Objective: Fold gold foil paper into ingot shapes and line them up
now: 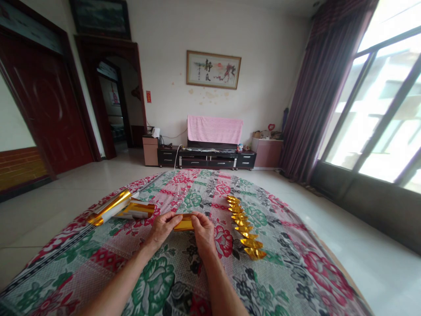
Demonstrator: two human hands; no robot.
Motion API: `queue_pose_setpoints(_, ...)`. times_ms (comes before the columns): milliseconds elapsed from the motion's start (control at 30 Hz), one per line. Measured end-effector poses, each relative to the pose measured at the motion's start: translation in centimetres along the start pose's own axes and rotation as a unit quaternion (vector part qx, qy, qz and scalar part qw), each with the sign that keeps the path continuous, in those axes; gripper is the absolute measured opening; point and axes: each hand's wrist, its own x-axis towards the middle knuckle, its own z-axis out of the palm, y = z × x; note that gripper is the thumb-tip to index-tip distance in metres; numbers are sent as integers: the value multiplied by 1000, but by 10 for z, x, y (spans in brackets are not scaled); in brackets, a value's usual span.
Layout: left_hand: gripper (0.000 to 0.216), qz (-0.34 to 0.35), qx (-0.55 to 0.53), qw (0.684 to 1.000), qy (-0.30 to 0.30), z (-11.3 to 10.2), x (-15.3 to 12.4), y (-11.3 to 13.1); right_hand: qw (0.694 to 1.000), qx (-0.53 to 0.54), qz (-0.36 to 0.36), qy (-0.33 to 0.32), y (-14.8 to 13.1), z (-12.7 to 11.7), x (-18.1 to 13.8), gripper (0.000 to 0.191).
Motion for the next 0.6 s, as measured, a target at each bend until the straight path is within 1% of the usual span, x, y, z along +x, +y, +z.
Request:
queue_pose_setpoints(367, 31, 8, 12, 1000, 1, 0, 0, 1, 1000, -4, -7, 10, -2, 1, -2, 21)
queue_pose_setpoints(600, 30, 10, 24, 1000, -4, -1, -2, 4, 1000, -7, -14, 19, -3, 1, -1, 22)
